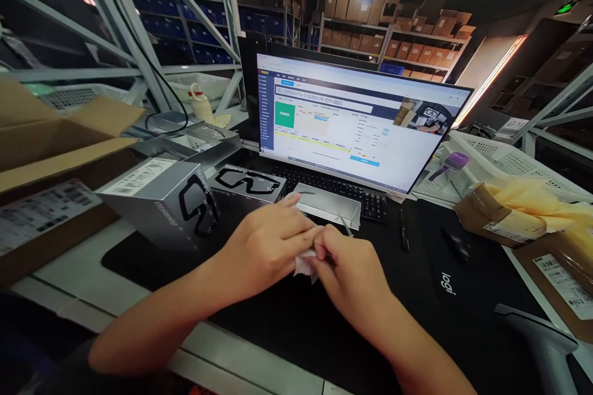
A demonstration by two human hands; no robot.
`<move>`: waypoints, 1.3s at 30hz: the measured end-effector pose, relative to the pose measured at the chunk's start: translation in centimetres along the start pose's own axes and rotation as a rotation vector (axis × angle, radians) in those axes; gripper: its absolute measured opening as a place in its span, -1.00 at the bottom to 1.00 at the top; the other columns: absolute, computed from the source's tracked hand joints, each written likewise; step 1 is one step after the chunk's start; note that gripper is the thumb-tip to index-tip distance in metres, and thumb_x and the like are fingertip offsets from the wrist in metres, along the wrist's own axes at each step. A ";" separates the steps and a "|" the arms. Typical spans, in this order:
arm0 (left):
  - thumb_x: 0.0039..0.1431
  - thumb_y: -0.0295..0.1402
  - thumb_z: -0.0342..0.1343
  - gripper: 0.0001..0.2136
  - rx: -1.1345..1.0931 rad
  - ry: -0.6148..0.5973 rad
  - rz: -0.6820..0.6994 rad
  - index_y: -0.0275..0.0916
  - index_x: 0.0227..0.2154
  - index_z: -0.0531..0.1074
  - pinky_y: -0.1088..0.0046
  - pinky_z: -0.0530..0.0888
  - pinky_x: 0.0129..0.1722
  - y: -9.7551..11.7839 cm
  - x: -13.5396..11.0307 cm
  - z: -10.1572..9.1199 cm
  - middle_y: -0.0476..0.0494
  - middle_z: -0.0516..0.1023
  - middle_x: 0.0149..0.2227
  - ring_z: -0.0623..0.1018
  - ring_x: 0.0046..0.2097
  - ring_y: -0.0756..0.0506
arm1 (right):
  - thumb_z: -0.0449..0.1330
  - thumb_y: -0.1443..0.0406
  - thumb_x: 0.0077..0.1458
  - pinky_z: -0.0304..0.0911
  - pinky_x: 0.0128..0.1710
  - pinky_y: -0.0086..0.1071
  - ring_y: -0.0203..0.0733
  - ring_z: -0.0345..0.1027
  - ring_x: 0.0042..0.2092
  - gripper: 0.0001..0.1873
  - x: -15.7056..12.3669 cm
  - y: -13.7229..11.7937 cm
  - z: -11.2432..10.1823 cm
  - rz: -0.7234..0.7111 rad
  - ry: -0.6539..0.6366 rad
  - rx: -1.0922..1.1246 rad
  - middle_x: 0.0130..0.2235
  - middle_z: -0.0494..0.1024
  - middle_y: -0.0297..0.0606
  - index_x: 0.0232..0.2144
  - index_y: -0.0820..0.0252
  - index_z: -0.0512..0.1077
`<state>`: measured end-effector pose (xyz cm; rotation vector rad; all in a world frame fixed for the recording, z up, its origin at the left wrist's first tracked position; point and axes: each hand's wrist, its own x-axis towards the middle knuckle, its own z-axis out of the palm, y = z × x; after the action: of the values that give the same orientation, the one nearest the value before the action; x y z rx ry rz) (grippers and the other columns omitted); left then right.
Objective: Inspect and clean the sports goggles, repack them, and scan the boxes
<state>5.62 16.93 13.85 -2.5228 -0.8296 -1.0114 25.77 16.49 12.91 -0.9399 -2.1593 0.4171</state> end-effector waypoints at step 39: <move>0.22 -0.48 0.14 -0.87 -0.194 0.058 0.018 -0.29 -0.25 0.58 0.06 0.38 0.29 -0.6 0.0 -0.6 -0.08 0.66 -0.30 0.63 -0.28 -0.03 | 0.24 0.46 0.00 -0.09 -0.54 -0.53 -0.40 -0.04 -0.51 -0.58 0.1 -0.7 -1.4 0.130 -0.156 0.204 -0.58 0.17 -0.50 -0.56 0.14 0.02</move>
<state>4.93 17.18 14.32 -2.6399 -0.7218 -1.2066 26.39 16.13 14.24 -0.9616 -2.1502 0.7815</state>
